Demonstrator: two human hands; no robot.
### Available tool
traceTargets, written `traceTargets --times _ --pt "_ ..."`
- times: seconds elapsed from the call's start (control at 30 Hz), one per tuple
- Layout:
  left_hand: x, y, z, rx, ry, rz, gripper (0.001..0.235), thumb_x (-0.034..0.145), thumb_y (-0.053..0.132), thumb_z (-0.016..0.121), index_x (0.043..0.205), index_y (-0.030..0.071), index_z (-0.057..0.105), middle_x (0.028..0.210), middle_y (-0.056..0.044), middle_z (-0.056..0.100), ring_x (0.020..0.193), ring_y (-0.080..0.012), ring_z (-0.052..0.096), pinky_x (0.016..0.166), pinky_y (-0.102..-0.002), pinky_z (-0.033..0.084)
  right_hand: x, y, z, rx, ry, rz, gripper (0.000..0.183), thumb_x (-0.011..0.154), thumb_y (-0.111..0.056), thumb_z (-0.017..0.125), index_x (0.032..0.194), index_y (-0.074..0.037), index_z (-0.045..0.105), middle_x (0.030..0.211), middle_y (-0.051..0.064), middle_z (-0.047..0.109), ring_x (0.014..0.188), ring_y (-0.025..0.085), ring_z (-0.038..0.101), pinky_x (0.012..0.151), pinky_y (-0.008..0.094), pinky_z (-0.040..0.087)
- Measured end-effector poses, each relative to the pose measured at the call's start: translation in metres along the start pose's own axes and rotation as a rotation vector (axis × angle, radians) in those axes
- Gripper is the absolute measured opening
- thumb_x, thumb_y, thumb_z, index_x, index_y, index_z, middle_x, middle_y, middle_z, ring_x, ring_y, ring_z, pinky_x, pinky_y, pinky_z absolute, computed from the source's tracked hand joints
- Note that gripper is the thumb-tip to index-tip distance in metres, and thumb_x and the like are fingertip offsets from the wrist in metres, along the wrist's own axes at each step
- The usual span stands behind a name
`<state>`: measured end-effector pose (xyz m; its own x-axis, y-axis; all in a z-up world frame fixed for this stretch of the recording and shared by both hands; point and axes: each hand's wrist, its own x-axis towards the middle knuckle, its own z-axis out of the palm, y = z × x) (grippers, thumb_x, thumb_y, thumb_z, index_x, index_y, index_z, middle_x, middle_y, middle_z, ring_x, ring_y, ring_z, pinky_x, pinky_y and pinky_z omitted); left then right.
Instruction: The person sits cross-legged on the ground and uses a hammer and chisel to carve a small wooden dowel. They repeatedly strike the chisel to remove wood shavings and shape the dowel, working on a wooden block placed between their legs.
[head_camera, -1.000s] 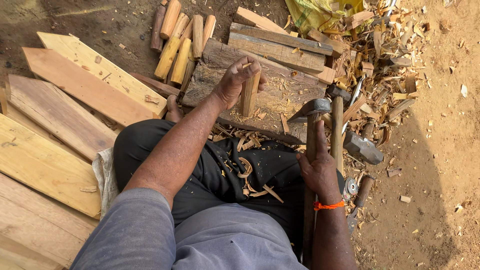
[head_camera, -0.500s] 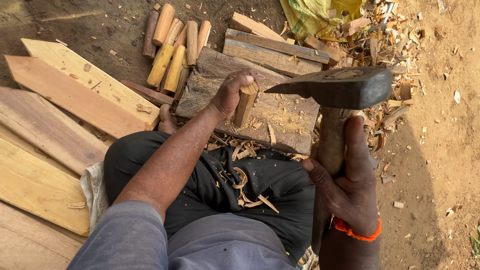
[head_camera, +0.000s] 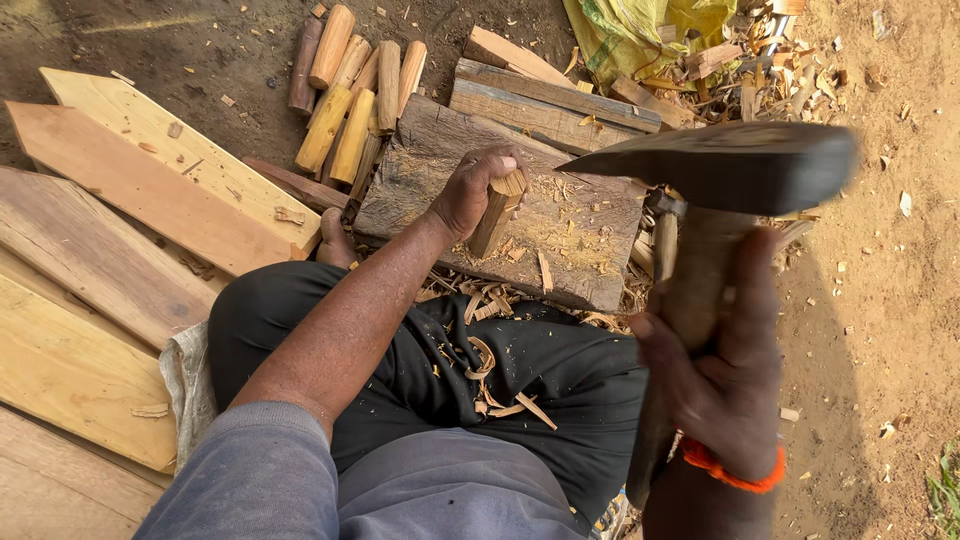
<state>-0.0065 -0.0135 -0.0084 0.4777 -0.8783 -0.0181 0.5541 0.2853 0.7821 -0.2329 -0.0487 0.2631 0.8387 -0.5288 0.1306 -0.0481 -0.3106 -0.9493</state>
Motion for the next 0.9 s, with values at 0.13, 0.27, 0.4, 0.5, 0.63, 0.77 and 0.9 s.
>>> traceTargets --times 0.13,0.27,0.4,0.5,0.63,0.77,0.9 --pt "0.004 -0.007 0.0 0.086 0.036 0.103 0.034 0.093 0.036 0.052 0.091 0.004 0.065 0.082 -0.009 0.06 0.076 -0.0183 0.059 0.071 -0.039 0.053 0.02 0.039 0.018 -0.369 -0.224 0.031 0.092 0.087 0.014 0.072 0.163 -0.005 0.024 0.136 0.013 0.057 0.1 0.011 0.056 0.083 0.026 0.05" --pt "0.004 -0.008 -0.008 0.158 0.008 0.157 0.035 0.093 0.037 0.05 0.09 0.005 0.066 0.084 -0.008 0.06 0.08 -0.0169 0.058 0.075 -0.038 0.052 0.004 0.026 0.0 -0.271 -0.134 0.041 0.094 0.093 0.018 0.068 0.171 -0.01 0.024 0.118 0.009 0.059 0.095 0.011 0.055 0.082 0.026 0.049" --pt "0.004 -0.003 -0.002 0.025 0.013 0.054 0.035 0.088 0.038 0.054 0.089 0.005 0.067 0.079 -0.008 0.061 0.074 -0.0181 0.059 0.07 -0.039 0.052 -0.01 -0.012 -0.015 -0.046 0.052 -0.062 0.099 0.093 0.018 0.065 0.167 -0.019 0.012 0.144 0.006 0.056 0.093 0.01 0.06 0.075 0.026 0.054" --pt "0.0 0.004 0.001 0.043 0.012 0.098 0.036 0.091 0.038 0.055 0.089 0.005 0.068 0.082 -0.008 0.062 0.077 -0.0175 0.059 0.073 -0.037 0.052 0.004 -0.002 0.002 -0.037 -0.031 -0.04 0.095 0.098 0.019 0.064 0.171 -0.018 0.017 0.123 0.007 0.058 0.094 0.01 0.058 0.076 0.023 0.052" --pt "-0.001 0.004 0.007 -0.136 0.097 -0.008 0.028 0.086 0.033 0.054 0.092 0.008 0.065 0.081 -0.006 0.06 0.076 -0.0191 0.062 0.068 -0.041 0.053 0.019 0.046 0.026 -0.393 -0.193 0.247 0.099 0.088 0.014 0.073 0.169 -0.017 0.026 0.116 0.017 0.062 0.081 0.014 0.054 0.07 0.029 0.05" --pt "0.0 -0.002 0.0 -0.049 0.053 0.102 0.031 0.091 0.033 0.054 0.091 0.005 0.066 0.083 -0.007 0.061 0.077 -0.0162 0.06 0.073 -0.037 0.053 -0.002 0.034 0.001 -0.307 -0.125 0.069 0.095 0.092 0.017 0.067 0.17 -0.014 0.023 0.13 0.01 0.059 0.09 0.01 0.054 0.073 0.027 0.05" --pt "0.005 -0.009 -0.007 0.046 0.052 0.105 0.032 0.092 0.035 0.052 0.089 0.006 0.065 0.078 -0.005 0.06 0.074 -0.0154 0.059 0.072 -0.036 0.053 -0.013 -0.014 -0.012 -0.147 0.107 -0.098 0.097 0.097 0.021 0.065 0.169 -0.018 0.013 0.156 0.007 0.045 0.09 0.012 0.055 0.075 0.028 0.054"
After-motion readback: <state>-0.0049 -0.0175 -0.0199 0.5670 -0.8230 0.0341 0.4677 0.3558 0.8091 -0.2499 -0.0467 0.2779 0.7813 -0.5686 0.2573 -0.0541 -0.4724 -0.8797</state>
